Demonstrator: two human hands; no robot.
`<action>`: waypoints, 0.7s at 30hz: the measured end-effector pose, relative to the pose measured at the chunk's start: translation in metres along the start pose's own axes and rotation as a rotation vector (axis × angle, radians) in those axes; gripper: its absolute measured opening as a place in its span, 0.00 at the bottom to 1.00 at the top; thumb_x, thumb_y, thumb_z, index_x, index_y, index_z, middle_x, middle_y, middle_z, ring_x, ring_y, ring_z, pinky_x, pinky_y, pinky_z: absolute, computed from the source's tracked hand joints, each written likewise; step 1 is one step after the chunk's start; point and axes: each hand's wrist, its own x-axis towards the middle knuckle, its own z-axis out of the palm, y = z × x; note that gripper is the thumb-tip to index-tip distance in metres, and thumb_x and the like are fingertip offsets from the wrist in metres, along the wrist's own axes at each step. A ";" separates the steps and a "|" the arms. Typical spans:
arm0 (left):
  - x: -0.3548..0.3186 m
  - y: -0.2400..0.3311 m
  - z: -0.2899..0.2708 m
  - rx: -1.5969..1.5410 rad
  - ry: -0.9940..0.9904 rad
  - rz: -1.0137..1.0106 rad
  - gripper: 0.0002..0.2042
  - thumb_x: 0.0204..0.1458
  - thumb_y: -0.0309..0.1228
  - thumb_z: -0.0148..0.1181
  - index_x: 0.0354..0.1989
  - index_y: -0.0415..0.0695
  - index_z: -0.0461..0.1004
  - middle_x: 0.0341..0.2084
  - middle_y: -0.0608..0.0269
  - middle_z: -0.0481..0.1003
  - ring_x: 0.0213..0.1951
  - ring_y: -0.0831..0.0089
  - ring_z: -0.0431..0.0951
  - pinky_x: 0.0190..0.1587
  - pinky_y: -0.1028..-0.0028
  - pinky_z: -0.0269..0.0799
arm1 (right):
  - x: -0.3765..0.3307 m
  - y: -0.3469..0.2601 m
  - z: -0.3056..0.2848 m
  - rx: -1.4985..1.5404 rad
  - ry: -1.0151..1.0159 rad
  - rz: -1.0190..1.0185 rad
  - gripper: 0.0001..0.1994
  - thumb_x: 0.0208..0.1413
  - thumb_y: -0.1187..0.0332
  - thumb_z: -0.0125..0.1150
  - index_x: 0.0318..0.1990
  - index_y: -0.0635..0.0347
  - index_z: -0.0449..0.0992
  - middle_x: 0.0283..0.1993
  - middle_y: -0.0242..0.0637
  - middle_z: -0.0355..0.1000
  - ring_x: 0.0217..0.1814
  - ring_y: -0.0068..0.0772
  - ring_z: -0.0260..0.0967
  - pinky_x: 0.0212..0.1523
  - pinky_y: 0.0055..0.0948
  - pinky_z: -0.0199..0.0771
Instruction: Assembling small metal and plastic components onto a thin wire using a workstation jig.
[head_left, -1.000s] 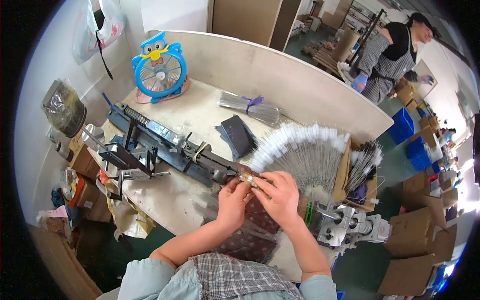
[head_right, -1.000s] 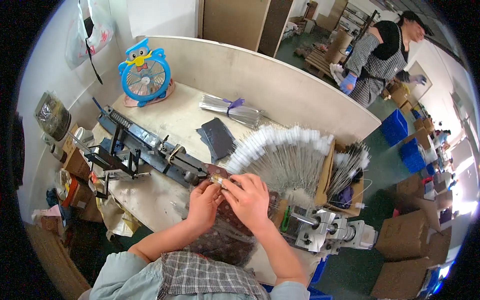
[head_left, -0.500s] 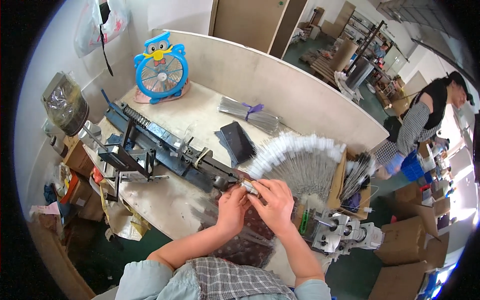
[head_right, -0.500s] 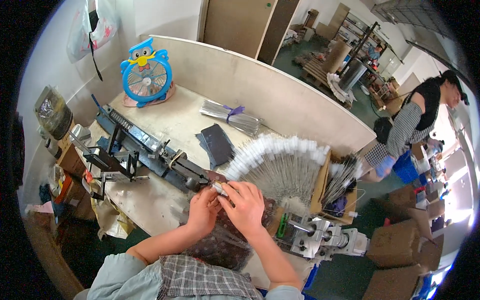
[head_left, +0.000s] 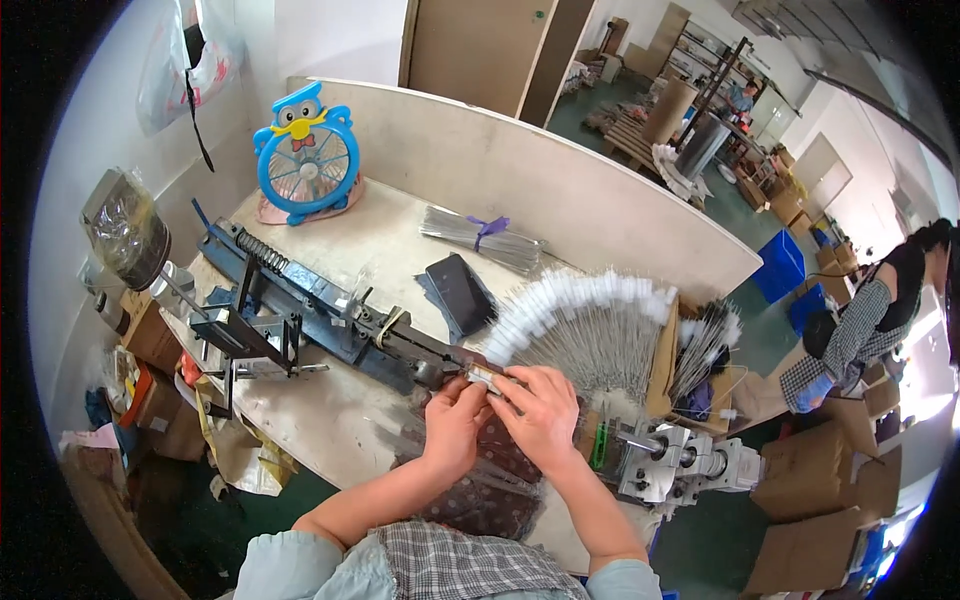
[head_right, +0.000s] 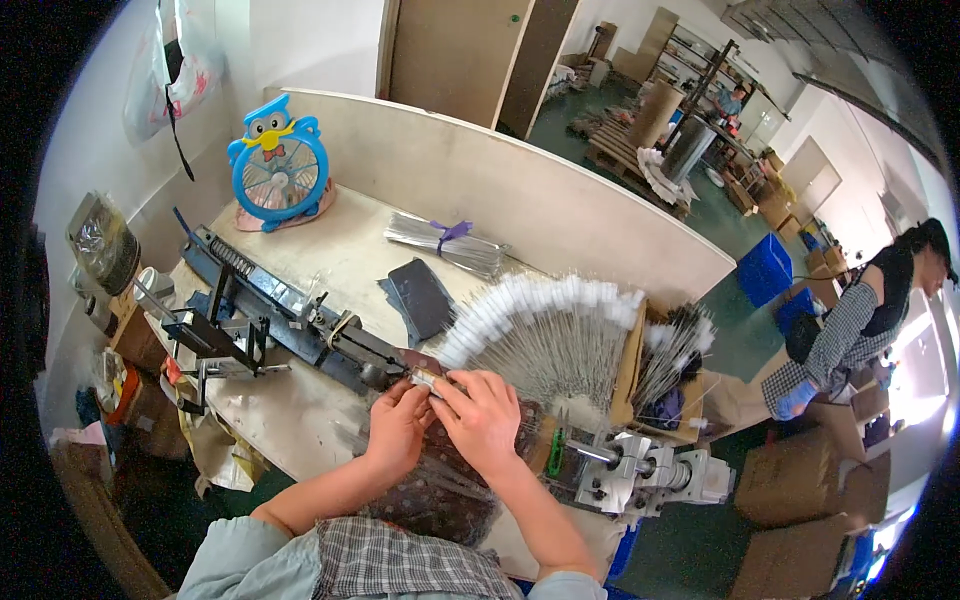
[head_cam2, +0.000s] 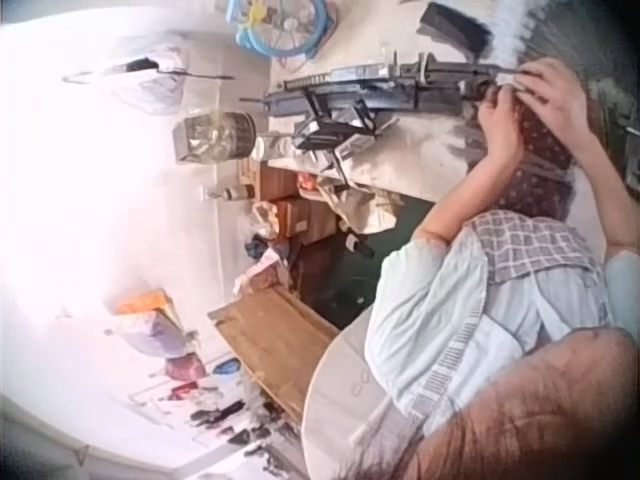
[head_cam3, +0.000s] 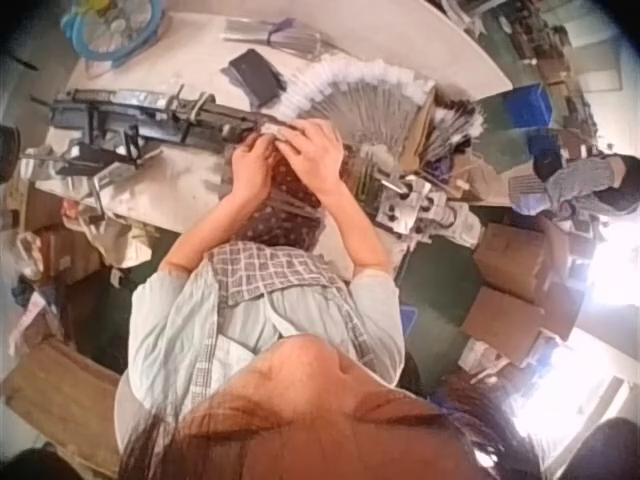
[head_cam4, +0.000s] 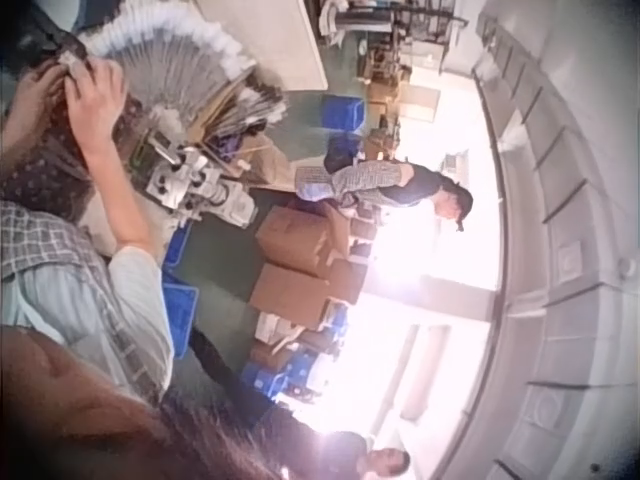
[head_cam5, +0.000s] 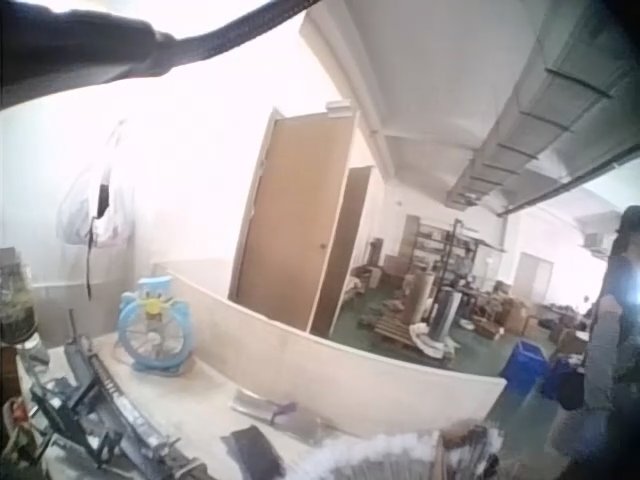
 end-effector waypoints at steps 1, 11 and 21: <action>-0.001 0.000 0.001 0.003 -0.005 -0.003 0.06 0.55 0.25 0.51 0.39 0.40 0.66 0.33 0.64 0.71 0.35 0.77 0.73 0.39 0.75 0.69 | 0.000 0.000 -0.001 -0.003 0.005 0.004 0.13 0.36 0.68 0.68 0.35 0.52 0.80 0.38 0.28 0.73 0.42 0.33 0.69 0.40 0.32 0.67; 0.008 0.000 -0.010 -0.014 -0.114 0.016 0.14 0.59 0.40 0.41 0.40 0.43 0.69 0.37 0.64 0.72 0.41 0.71 0.72 0.46 0.70 0.68 | 0.001 0.000 -0.011 0.073 -0.036 0.040 0.19 0.41 0.58 0.66 0.42 0.51 0.76 0.41 0.30 0.71 0.47 0.34 0.67 0.43 0.34 0.67; 0.010 0.002 -0.010 0.092 0.124 -0.019 0.27 0.59 0.55 0.38 0.47 0.39 0.60 0.37 0.59 0.62 0.44 0.64 0.66 0.55 0.62 0.61 | -0.024 0.014 -0.008 -0.057 -0.076 0.032 0.02 0.40 0.71 0.55 0.23 0.59 0.71 0.30 0.35 0.67 0.42 0.35 0.60 0.44 0.31 0.59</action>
